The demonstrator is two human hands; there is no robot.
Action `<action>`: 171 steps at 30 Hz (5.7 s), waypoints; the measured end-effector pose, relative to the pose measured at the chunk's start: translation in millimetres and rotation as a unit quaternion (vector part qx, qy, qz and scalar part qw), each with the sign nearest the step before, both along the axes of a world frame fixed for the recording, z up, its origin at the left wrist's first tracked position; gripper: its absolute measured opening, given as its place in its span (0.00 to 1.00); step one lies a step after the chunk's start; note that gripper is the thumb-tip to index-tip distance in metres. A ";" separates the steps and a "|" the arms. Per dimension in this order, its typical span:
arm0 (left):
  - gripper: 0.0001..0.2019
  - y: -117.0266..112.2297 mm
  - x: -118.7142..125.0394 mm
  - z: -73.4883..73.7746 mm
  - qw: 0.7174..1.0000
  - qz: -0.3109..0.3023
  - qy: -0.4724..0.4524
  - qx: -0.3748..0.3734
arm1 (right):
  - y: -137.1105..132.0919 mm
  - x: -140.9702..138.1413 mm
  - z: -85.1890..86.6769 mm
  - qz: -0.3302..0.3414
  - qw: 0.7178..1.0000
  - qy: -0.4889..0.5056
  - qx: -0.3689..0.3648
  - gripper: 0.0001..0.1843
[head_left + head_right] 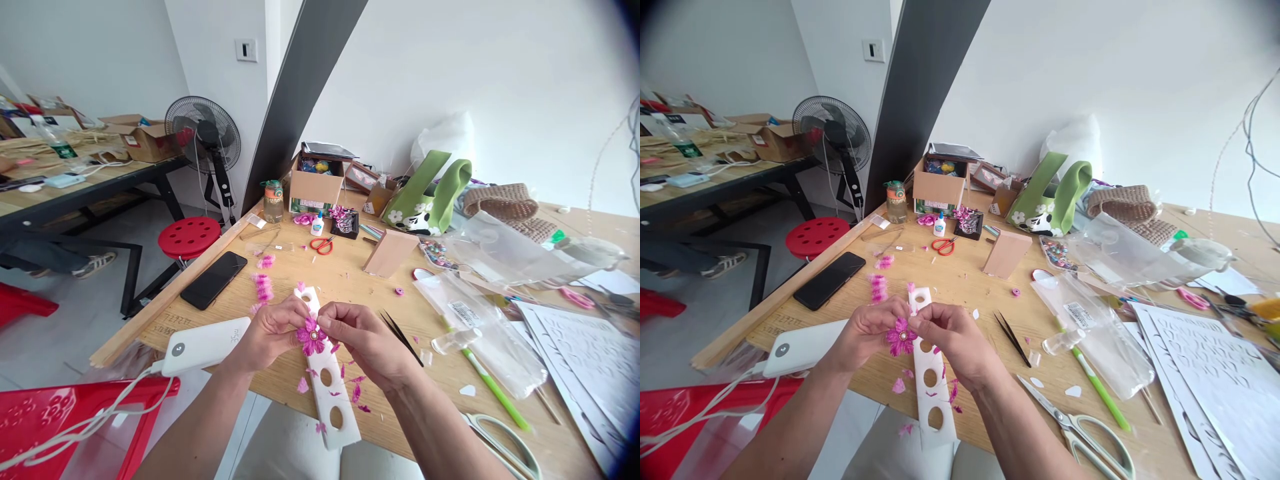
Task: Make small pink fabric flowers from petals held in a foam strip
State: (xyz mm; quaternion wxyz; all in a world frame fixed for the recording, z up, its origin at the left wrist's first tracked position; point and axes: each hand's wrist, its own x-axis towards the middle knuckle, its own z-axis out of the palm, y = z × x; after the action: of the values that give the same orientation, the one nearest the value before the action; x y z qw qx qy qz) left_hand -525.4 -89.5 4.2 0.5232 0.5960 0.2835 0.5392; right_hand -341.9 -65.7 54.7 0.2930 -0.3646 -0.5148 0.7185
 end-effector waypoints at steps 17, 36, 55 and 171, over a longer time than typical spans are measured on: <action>0.03 -0.1 1.9 -4.7 0.998 0.049 -0.046 -0.008 | -14.4 4.3 -22.1 -0.008 0.996 0.076 -0.036 0.13; 0.05 0.8 7.7 -4.9 0.988 0.119 -0.098 -0.009 | -12.5 5.9 -11.6 -0.055 0.997 0.050 -0.016 0.17; 0.06 6.2 11.7 -4.3 0.966 0.146 -0.186 -0.099 | -8.2 4.4 -14.9 -0.067 0.997 0.034 -0.004 0.16; 0.21 -39.1 -0.1 -67.9 0.835 0.436 0.236 0.239 | 182.8 42.4 -67.4 -0.143 0.803 -0.400 0.418 0.07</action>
State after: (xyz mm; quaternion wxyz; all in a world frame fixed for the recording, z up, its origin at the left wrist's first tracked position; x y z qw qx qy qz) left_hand -525.5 -128.6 -63.7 -0.0078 0.6260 0.4912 0.6057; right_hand -299.5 117.1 -12.7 0.2845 -0.5315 -0.7787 0.1738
